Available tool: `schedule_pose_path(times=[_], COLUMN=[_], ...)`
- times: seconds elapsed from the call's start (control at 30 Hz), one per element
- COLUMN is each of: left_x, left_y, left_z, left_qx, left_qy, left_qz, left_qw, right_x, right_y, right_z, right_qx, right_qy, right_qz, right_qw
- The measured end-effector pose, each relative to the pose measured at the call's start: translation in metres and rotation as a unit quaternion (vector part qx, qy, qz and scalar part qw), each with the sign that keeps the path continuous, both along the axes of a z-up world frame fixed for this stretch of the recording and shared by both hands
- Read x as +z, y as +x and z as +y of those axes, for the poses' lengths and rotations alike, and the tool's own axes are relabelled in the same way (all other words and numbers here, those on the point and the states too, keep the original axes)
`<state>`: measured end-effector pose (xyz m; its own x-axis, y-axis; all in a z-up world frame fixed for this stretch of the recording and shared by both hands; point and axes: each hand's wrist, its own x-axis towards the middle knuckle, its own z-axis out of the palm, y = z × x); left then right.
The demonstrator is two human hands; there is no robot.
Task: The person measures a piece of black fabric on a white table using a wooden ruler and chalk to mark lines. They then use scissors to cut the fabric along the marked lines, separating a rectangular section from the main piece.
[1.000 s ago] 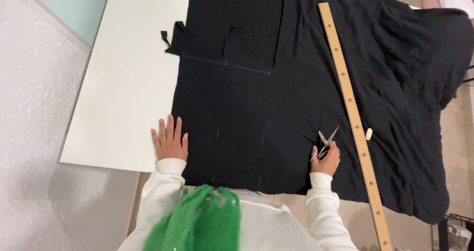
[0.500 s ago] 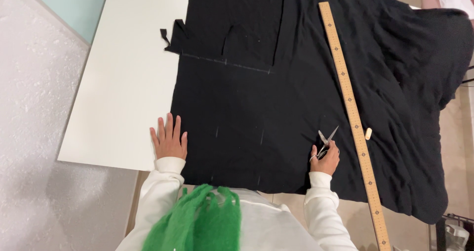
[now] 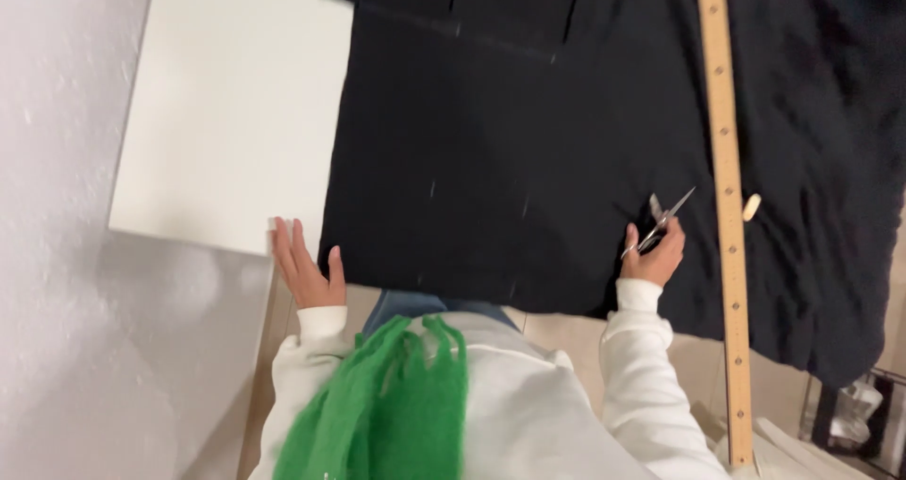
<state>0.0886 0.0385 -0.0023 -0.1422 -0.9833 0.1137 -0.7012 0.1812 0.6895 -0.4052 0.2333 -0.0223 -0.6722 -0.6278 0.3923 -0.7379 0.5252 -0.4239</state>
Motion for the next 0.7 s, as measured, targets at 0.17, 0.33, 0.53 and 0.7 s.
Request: schedule_pose_path(times=[0.17,0.33,0.53,0.7], left_x=[0.009,-0.076,-0.153,-0.133], left_y=[0.002,-0.011,-0.022,-0.023], left_z=[0.046,0.081,0.112,0.105], left_qx=[0.137,0.249,0.108,0.004], left_qy=[-0.052,0.322,0.489,0.557], left_qz=[0.076,0.502,0.707,0.637], left_qw=[0.986,0.763,0.5,0.533], right_x=[-0.006,0.014,0.076,0.046], right_y=[-0.009,0.009,0.138,0.245], right_z=[0.009,0.016,0.028,0.074], right_qx=[0.013,0.067,0.139,0.13], right_qy=[-0.042,-0.157,-0.173,-0.091], right_qz=[-0.062,-0.213,-0.471,-0.623], right_qw=[0.997,0.962,0.854,0.766])
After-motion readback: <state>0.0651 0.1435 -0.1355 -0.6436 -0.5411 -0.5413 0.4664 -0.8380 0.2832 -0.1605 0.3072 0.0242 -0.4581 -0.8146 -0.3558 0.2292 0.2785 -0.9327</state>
